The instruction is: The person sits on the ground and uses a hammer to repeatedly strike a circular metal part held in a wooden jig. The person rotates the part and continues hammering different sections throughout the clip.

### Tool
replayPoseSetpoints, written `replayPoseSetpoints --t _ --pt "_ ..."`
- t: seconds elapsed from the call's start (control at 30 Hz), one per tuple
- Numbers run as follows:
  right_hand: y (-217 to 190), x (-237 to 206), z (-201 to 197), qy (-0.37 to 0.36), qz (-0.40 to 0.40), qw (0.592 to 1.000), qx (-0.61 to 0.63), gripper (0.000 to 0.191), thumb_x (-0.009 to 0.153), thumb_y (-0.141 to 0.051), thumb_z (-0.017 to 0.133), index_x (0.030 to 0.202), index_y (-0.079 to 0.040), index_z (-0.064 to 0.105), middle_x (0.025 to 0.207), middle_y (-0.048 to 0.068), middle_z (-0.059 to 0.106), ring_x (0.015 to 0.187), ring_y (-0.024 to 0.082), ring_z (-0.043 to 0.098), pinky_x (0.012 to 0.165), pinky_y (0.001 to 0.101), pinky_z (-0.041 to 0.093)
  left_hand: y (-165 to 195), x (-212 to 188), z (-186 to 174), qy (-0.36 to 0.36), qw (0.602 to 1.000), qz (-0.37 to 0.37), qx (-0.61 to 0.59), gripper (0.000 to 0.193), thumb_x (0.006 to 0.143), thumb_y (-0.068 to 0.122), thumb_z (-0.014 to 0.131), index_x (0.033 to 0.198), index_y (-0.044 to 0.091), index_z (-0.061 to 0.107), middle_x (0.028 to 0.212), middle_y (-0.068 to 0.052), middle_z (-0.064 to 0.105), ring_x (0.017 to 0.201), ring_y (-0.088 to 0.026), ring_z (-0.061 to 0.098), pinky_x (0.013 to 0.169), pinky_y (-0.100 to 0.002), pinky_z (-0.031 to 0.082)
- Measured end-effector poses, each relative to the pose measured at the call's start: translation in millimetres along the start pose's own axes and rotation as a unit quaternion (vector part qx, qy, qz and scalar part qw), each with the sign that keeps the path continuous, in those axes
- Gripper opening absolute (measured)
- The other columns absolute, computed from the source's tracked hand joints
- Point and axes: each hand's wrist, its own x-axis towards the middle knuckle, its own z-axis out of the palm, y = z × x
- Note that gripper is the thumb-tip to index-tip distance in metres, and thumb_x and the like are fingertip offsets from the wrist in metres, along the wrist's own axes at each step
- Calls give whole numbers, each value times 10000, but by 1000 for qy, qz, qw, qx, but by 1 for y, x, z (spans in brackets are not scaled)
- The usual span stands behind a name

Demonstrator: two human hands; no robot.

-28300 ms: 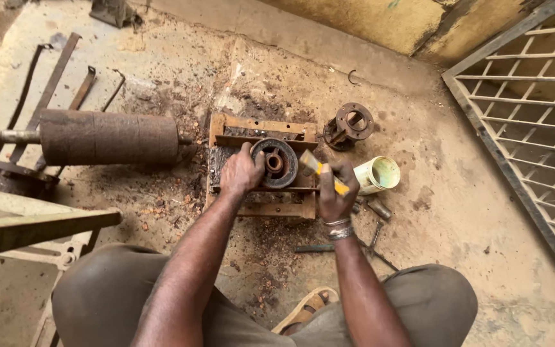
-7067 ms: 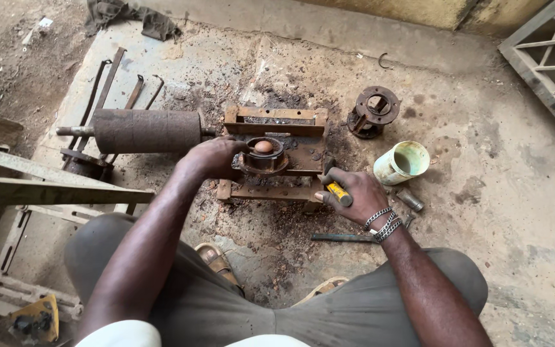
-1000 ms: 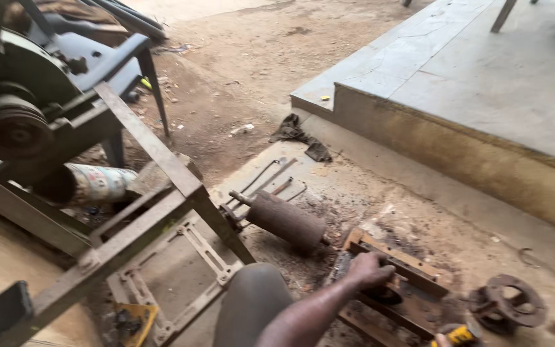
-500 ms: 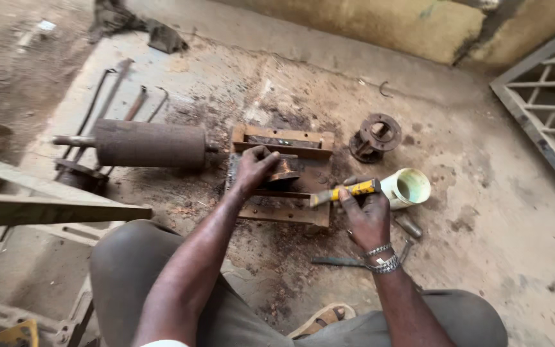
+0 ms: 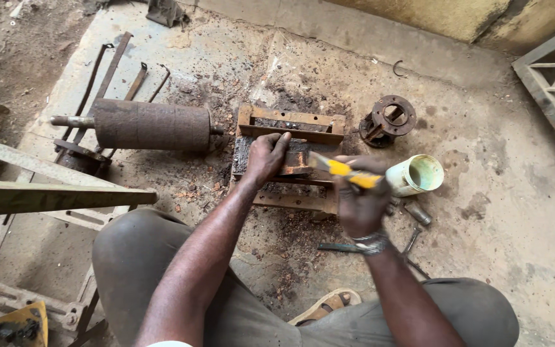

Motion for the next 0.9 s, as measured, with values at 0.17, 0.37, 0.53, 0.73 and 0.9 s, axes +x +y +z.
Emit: replayPoseSetpoints --t 0.17,0.37,0.53,0.73,0.9 --pt "4 0 25 -95 53 980 -167 142 1001 -171 740 1060 -102 632 929 74 725 800 191 715 651 323 623 4 -2 3 -1 1000 18 14 448 1065 426 556 765 116 678 626 7 620 522 -108 515 520 -348 482" --pt "6 7 18 -91 -25 987 -131 174 1008 -175 734 1098 -93 609 1031 90 720 935 214 724 794 367 630 7 2 10 20 999 42 -3 371 1028 435 584 945 113 748 723 -9 712 599 -117 633 593 -366 542" --pt "13 4 19 -85 37 984 -154 151 1002 -188 736 1080 -112 632 986 81 738 888 197 748 733 334 644 7 7 16 -32 997 -35 69 487 1111 460 534 1009 59 790 821 -137 747 681 -245 613 668 -474 574" --pt "22 -1 19 -122 20 981 -150 166 993 -195 734 1094 -102 640 969 86 743 871 212 746 724 350 649 7 11 23 -5 1000 -28 -7 369 1024 453 558 975 137 741 734 2 716 562 -113 647 629 -393 587" --pt "23 1 16 -37 -54 992 -111 201 1010 -217 708 1123 -100 591 1055 81 745 928 199 754 761 326 653 8 14 24 -5 999 0 50 437 1074 454 540 889 116 746 665 -33 674 546 -145 576 629 -405 563"
